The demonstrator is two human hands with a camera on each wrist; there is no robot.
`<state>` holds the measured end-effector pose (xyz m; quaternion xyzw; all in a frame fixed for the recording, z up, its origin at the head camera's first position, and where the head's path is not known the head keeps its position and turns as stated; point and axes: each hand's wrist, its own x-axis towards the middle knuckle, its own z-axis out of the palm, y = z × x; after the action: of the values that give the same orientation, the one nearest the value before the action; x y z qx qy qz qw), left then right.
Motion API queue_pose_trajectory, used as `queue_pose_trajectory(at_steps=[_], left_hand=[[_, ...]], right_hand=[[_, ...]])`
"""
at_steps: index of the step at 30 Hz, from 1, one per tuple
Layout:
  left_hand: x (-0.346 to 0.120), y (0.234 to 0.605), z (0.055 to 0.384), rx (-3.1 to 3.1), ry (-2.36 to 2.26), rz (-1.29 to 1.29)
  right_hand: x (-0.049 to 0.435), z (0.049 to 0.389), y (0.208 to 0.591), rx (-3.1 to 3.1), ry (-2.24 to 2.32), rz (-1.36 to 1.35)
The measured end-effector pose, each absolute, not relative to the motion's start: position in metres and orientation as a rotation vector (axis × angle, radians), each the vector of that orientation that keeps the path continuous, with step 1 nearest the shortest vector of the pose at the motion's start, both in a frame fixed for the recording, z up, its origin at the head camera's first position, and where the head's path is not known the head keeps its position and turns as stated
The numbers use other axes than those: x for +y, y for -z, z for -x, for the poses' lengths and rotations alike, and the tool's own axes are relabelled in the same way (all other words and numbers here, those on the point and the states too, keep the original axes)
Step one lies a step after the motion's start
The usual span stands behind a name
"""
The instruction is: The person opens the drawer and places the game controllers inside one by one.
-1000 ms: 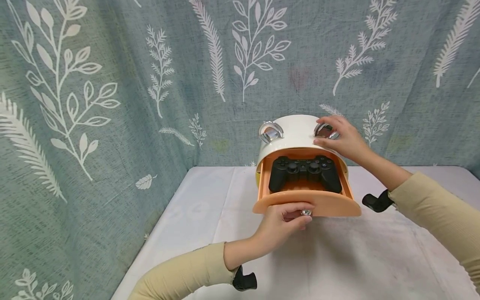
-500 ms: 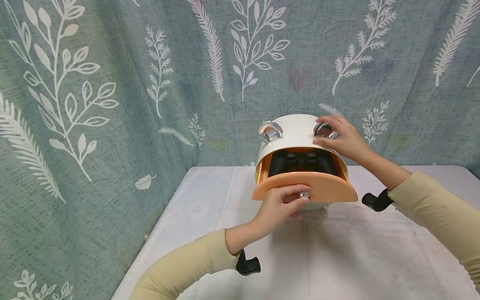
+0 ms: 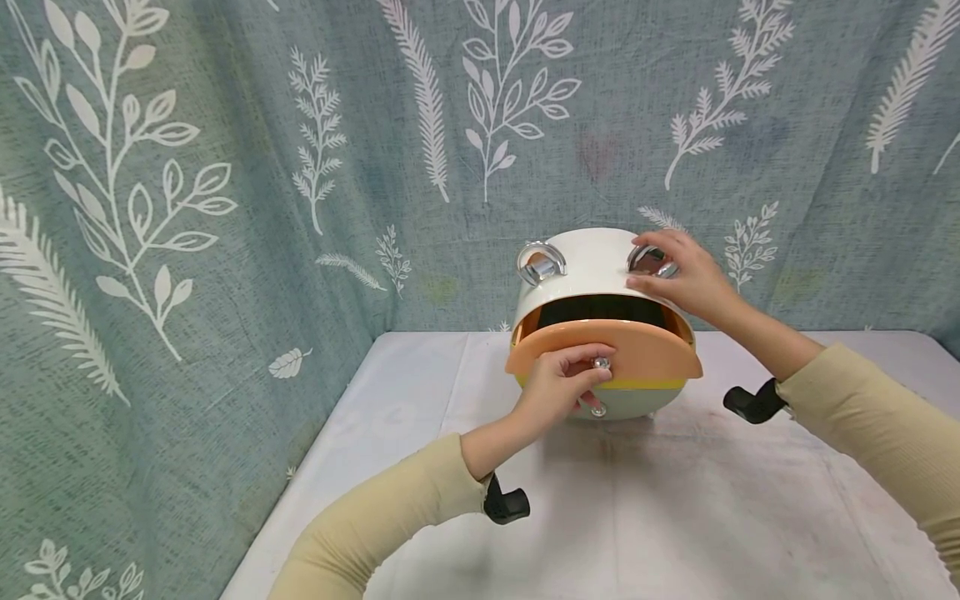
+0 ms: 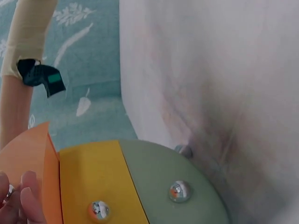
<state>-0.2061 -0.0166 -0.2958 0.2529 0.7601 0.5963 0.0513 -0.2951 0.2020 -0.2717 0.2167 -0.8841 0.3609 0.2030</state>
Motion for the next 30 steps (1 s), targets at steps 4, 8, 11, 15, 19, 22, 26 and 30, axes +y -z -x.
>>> queue_pose_trajectory(at_steps=[4,8,11,15,19,22,26,30], left_hand=[[-0.014,0.296,0.212,2.32,-1.832,-0.764],[-0.011,0.297,0.218,2.34,-1.848,-0.765],[-0.009,0.298,0.223,2.351,-1.861,-0.749],[-0.006,0.299,0.228,2.352,-1.898,-0.734],[-0.003,0.299,0.232,2.358,-1.921,-0.708],[-0.001,0.299,0.235,2.351,-1.933,-0.693],[0.003,0.3,0.238,2.343,-1.958,-0.689],[0.004,0.3,0.241,2.357,-1.978,-0.681]], right_hand=[[0.202,0.295,0.272,-2.466,-1.009,-0.612],[0.203,0.295,0.272,-2.46,-1.022,-0.616],[0.202,0.295,0.271,-2.458,-1.032,-0.616],[0.202,0.295,0.271,-2.461,-1.026,-0.614],[0.202,0.295,0.271,-2.463,-1.017,-0.613],[0.202,0.295,0.27,-2.465,-1.015,-0.607],[0.202,0.294,0.27,-2.474,-1.011,-0.59],[0.202,0.294,0.271,-2.481,-1.014,-0.581]])
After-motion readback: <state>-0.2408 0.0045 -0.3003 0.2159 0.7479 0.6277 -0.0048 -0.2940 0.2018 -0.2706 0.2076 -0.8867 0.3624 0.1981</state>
